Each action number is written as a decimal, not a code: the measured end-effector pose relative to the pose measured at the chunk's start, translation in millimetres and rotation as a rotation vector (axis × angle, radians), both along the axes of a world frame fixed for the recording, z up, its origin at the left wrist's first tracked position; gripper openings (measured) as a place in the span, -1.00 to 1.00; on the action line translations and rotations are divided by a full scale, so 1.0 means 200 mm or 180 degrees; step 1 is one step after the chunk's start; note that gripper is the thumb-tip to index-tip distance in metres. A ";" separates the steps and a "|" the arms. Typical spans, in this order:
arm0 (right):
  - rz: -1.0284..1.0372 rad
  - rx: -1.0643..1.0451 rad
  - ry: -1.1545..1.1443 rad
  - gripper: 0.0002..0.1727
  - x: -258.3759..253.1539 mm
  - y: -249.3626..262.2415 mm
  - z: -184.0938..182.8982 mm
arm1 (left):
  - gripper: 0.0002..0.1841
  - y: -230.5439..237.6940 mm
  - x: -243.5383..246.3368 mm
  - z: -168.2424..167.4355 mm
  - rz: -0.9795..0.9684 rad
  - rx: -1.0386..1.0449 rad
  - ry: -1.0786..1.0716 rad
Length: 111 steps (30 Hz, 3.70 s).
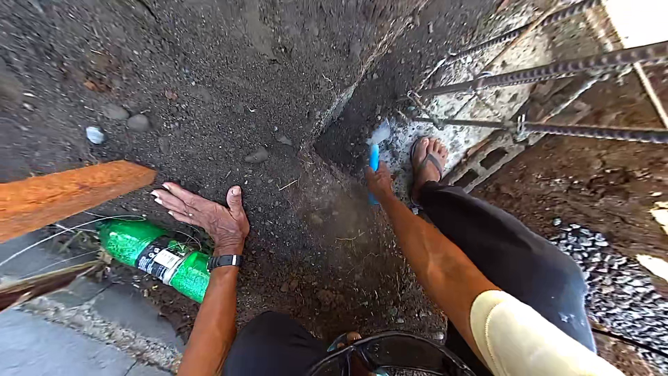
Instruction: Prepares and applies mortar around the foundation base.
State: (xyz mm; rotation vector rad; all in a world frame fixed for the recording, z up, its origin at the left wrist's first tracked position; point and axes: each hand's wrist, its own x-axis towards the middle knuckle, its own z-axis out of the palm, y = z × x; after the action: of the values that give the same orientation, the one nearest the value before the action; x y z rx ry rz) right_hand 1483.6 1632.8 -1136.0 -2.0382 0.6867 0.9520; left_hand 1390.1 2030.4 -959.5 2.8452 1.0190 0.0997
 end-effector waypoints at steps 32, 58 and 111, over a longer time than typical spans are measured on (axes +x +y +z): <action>-0.0757 0.0615 0.0049 -0.52 0.37 0.25 -0.01 | 0.39 0.01 0.02 0.02 -0.0004 0.0089 -0.0105; 0.0402 -0.0149 -0.0843 -0.39 0.08 0.61 1.71 | 0.40 -0.01 0.01 0.07 0.0242 0.0241 -0.0171; -0.0009 -0.1476 0.0656 -0.40 0.08 -0.06 0.18 | 0.40 -0.01 0.02 0.02 -0.0045 0.0022 -0.0145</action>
State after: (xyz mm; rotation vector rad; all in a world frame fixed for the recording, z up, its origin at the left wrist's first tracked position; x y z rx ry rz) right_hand 1499.6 1620.8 -1100.1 -2.3516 1.1044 1.0870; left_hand 1394.4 2029.3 -955.9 2.8419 0.9916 0.1662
